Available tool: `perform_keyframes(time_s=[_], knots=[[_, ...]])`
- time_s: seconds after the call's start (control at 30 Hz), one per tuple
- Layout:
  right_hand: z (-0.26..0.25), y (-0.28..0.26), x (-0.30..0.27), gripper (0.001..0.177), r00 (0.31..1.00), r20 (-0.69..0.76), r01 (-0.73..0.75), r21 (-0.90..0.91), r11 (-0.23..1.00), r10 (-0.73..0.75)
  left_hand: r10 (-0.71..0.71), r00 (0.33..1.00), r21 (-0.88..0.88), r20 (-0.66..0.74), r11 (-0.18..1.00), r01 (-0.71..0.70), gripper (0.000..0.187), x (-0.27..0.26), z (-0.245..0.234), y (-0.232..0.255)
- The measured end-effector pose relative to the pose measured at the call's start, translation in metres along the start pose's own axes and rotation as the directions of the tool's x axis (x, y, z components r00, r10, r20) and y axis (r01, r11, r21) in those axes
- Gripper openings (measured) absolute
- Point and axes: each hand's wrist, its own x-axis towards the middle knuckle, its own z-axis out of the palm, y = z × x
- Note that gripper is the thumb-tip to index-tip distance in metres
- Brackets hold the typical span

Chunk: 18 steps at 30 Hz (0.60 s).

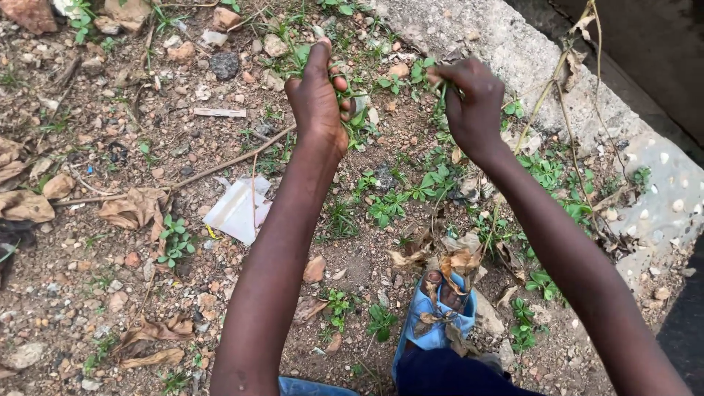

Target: Picking small green leaves or wild plants from the ground near a roadside drainage ditch.

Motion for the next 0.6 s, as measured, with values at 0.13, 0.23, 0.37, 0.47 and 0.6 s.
perform_keyframes(time_s=[0.13,0.23,0.37,0.47,0.6], knots=[[-0.037,-0.076,0.054,0.009,0.999,0.03,0.021,0.296,0.955,-0.031,0.003,0.999,-0.037,0.034,0.999,-0.002,0.033,-0.008,0.011,-0.011],[-0.041,-0.104,0.075,0.007,0.98,0.057,0.155,0.372,0.915,-0.19,0.032,0.998,-0.02,0.049,0.999,-0.031,0.032,-0.01,0.018,-0.021],[-0.044,-0.115,0.082,0.008,0.968,0.111,0.164,0.404,0.9,-0.226,-0.029,0.997,-0.139,0.078,0.989,0.04,0.035,-0.009,0.028,-0.026],[-0.046,-0.12,0.08,0.004,0.97,0.171,0.08,0.448,0.891,-0.173,-0.062,0.997,-0.203,0.046,0.977,0.07,0.036,-0.011,0.029,-0.029],[-0.044,-0.118,0.072,0.006,0.979,0.13,0.106,0.335,0.936,-0.157,-0.088,0.996,-0.162,0.018,0.983,0.089,0.043,-0.01,0.03,-0.032]])
